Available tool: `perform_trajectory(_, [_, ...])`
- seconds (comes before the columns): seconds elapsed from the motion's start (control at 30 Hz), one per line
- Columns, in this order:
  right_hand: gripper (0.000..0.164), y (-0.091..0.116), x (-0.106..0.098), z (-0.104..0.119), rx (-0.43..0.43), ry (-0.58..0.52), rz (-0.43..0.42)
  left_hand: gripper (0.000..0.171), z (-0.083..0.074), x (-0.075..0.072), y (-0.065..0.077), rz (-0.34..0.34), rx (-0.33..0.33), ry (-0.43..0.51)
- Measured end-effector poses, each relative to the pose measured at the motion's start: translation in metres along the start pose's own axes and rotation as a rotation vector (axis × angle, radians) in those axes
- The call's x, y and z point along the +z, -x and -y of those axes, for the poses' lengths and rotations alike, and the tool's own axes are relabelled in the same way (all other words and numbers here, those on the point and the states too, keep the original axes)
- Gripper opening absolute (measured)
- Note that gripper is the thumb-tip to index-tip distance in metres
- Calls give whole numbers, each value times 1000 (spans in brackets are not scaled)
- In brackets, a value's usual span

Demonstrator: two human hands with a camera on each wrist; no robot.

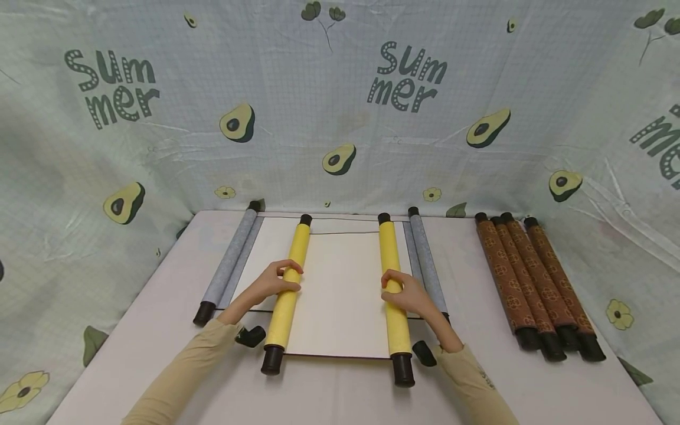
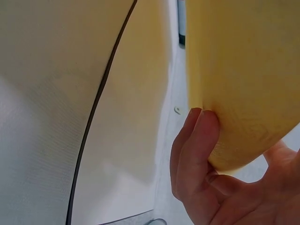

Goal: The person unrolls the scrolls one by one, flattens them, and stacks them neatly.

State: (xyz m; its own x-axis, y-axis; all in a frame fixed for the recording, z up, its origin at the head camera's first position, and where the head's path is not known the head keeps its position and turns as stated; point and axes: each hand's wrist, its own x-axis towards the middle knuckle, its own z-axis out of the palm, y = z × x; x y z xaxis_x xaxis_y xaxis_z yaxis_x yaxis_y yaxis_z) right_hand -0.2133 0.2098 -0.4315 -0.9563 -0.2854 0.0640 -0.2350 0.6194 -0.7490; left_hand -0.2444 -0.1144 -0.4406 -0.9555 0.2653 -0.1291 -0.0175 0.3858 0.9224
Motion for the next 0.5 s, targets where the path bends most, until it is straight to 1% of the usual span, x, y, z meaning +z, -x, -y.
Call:
perform_trajectory(0.23, [18,1,0,-3,-41,6,-10,29,1,-3,2,12,12,-2])
perform_trajectory(0.4, [19,2,0,-4,-32,-7,-9,26,3,-5,3,14,21,-13])
perform_trajectory(0.5, [19,2,-1,-4,-26,-9,-13,24,3,-4,2,-2,26,-32])
